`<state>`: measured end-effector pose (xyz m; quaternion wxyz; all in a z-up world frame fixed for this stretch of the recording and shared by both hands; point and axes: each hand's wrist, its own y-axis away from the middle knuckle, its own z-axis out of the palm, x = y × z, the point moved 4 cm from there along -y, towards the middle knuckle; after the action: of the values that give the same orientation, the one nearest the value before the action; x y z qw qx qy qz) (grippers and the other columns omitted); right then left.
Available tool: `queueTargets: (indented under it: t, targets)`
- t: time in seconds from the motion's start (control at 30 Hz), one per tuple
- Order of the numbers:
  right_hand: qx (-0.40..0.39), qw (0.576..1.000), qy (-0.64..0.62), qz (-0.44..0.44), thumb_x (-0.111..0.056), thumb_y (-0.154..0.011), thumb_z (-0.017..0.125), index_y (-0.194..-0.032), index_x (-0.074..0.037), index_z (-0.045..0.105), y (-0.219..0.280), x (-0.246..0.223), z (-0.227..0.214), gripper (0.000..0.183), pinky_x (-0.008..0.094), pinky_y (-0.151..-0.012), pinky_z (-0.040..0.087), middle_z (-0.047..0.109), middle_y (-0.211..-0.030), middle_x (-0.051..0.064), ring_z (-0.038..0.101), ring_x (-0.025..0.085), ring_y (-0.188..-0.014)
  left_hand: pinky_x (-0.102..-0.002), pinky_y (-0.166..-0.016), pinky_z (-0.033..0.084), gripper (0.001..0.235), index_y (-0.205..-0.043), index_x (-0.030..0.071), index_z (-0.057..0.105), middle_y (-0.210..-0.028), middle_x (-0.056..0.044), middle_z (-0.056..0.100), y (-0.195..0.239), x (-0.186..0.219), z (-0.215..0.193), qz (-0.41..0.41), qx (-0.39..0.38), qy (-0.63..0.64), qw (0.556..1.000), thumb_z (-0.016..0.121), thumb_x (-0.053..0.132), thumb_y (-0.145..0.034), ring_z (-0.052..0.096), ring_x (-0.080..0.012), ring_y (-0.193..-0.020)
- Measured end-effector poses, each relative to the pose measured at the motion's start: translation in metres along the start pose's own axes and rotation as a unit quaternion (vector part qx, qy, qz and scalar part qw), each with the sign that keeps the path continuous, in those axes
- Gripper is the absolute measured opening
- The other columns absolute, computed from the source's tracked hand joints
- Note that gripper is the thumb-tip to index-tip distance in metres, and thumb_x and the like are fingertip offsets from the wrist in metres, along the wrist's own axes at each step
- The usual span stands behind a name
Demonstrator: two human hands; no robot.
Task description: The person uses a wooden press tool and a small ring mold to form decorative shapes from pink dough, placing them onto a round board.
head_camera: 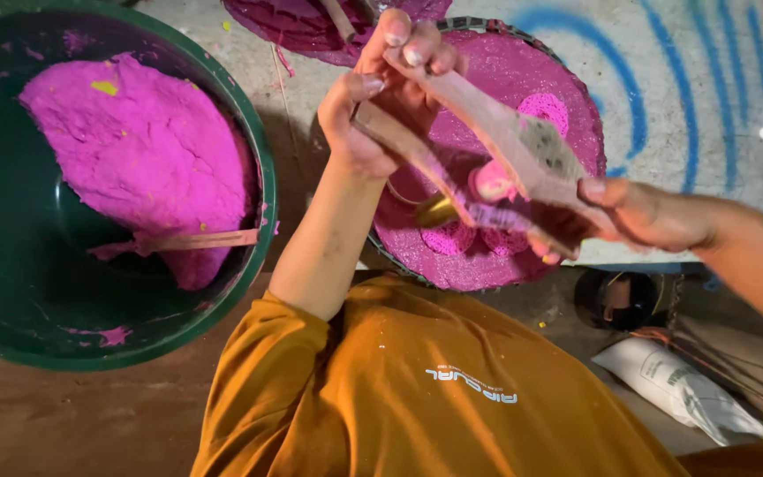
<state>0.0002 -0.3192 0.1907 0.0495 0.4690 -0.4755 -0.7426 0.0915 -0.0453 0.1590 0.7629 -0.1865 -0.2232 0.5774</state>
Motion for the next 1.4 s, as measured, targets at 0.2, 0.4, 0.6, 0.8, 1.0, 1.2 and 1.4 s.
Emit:
queueTargets:
  t: [0.2,0.4,0.6,0.8,1.0,1.2,1.4]
  targets:
    - [0.175,0.958,0.182,0.135,-0.089,-0.083,0.018,-0.14,-0.006,0.055,-0.012,-0.005,-0.032,0.107,0.037,-0.09,0.049,0.064,-0.117,0.001,0.059,0.01,-0.109,-0.039,-0.116,0.041,0.028,-0.113,0.013,0.05,-0.104,-0.002,0.057,-0.007,0.002,-0.041,0.079,0.065,0.067,0.993,0.052,0.023,-0.086,0.058,-0.0208,-0.113]
    - [0.1,0.977,0.186,0.018,-0.085,-0.084,0.013,-0.11,-0.002,0.068,-0.042,-0.044,0.007,0.102,0.036,-0.083,0.054,0.07,-0.092,0.011,0.066,0.02,-0.086,-0.03,-0.098,0.045,0.022,-0.111,0.013,0.05,-0.104,0.0,0.053,-0.005,0.027,-0.051,0.145,0.01,0.121,0.982,0.054,0.031,-0.098,0.054,-0.0137,-0.101]
    - [0.121,0.974,0.177,0.076,-0.08,-0.085,0.013,-0.094,-0.003,0.071,-0.044,-0.046,0.017,0.097,0.038,-0.077,0.055,0.072,-0.079,0.011,0.069,0.023,-0.077,-0.03,-0.094,0.045,0.022,-0.11,0.013,0.049,-0.103,0.001,0.052,0.009,0.021,-0.069,0.153,0.046,0.142,0.977,0.053,0.031,-0.098,0.053,-0.0147,-0.098]
    - [0.207,0.947,0.228,0.095,-0.081,-0.089,0.019,-0.097,-0.006,0.066,-0.032,-0.043,0.001,0.089,0.04,-0.07,0.054,0.068,-0.076,0.012,0.067,0.022,-0.073,-0.033,-0.096,0.044,0.02,-0.106,0.015,0.051,-0.099,0.0,0.052,-0.001,-0.011,-0.091,0.104,0.073,0.137,0.982,0.046,0.032,-0.097,0.053,-0.0175,-0.098]
    - [0.244,0.941,0.235,-0.015,-0.076,-0.095,0.019,-0.09,-0.001,0.062,-0.05,-0.039,0.0,0.086,0.039,-0.069,0.053,0.061,-0.076,0.01,0.061,0.02,-0.07,-0.041,-0.091,0.049,0.038,-0.096,0.011,0.056,-0.09,-0.002,0.054,-0.022,0.01,-0.108,0.102,0.063,0.006,0.993,0.047,0.048,-0.102,0.057,-0.0218,-0.09]
    - [0.182,0.965,0.17,-0.08,-0.075,-0.095,0.022,-0.088,-0.001,0.058,-0.071,-0.041,0.019,0.083,0.034,-0.065,0.054,0.06,-0.073,0.007,0.061,0.018,-0.066,-0.039,-0.083,0.051,0.035,-0.096,0.014,0.056,-0.091,-0.001,0.055,-0.009,0.041,-0.102,0.097,0.072,-0.044,0.992,0.047,0.046,-0.104,0.057,-0.0201,-0.087]
    - [0.184,0.971,0.146,0.044,-0.073,-0.093,0.02,-0.09,-0.004,0.064,-0.053,-0.042,0.016,0.082,0.037,-0.056,0.054,0.06,-0.069,0.009,0.058,0.02,-0.058,-0.04,-0.089,0.049,0.021,-0.098,0.015,0.055,-0.091,0.0,0.053,0.006,0.011,-0.098,0.079,0.124,0.047,0.988,0.046,0.034,-0.095,0.055,-0.0187,-0.087]
